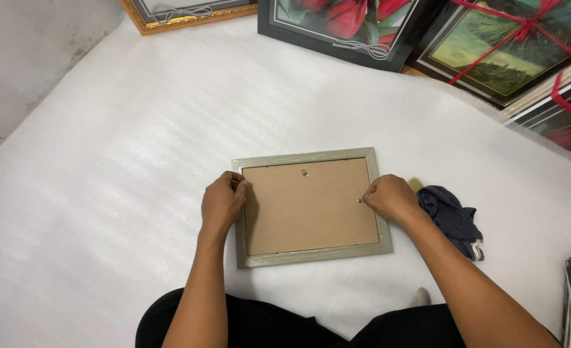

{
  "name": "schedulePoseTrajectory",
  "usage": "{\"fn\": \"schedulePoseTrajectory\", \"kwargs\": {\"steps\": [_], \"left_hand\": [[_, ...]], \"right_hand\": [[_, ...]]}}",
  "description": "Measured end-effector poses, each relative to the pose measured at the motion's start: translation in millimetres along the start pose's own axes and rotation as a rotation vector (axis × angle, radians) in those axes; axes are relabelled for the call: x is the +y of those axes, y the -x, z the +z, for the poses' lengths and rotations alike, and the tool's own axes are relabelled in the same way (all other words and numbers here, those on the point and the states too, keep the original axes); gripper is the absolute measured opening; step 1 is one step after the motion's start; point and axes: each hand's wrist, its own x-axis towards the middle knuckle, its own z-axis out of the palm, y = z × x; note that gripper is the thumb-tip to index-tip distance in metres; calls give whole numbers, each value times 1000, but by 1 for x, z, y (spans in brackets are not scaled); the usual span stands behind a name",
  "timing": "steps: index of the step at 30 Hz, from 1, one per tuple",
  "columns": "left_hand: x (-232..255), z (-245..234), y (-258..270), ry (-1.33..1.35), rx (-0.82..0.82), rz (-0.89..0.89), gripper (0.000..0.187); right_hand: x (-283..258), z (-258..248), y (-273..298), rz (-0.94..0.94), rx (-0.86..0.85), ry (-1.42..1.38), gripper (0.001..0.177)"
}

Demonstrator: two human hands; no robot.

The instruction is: Cleaning and preparing a picture frame to insert a print

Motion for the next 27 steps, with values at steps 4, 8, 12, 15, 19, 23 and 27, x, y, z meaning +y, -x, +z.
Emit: {"fn": "schedulePoseTrajectory", "kwargs": {"steps": [4,8,12,15,19,23,27], "left_hand": [[0,-2,1,-2,7,1,31],[-3,0,-1,30,10,2,30],[-1,-3,2,47,3,-6,30],[0,-2,1,60,7,-17,30],[-2,0,-1,74,4,-22,30],[-7,5,-5,66,9,-14,27],[-4,3,-3,70,4,-14,27]], "right_hand": [[11,12,-14,20,-14,3,22],[18,17,-19,38,-9,-55,22],[9,11,-9,35,-16,-52,24],[17,17,-17,44,5,-56,24],[17,20,-17,42,18,-73,23],[14,16,-13,41,7,-115,23],[11,15,-10,48,0,-114,23]]}}
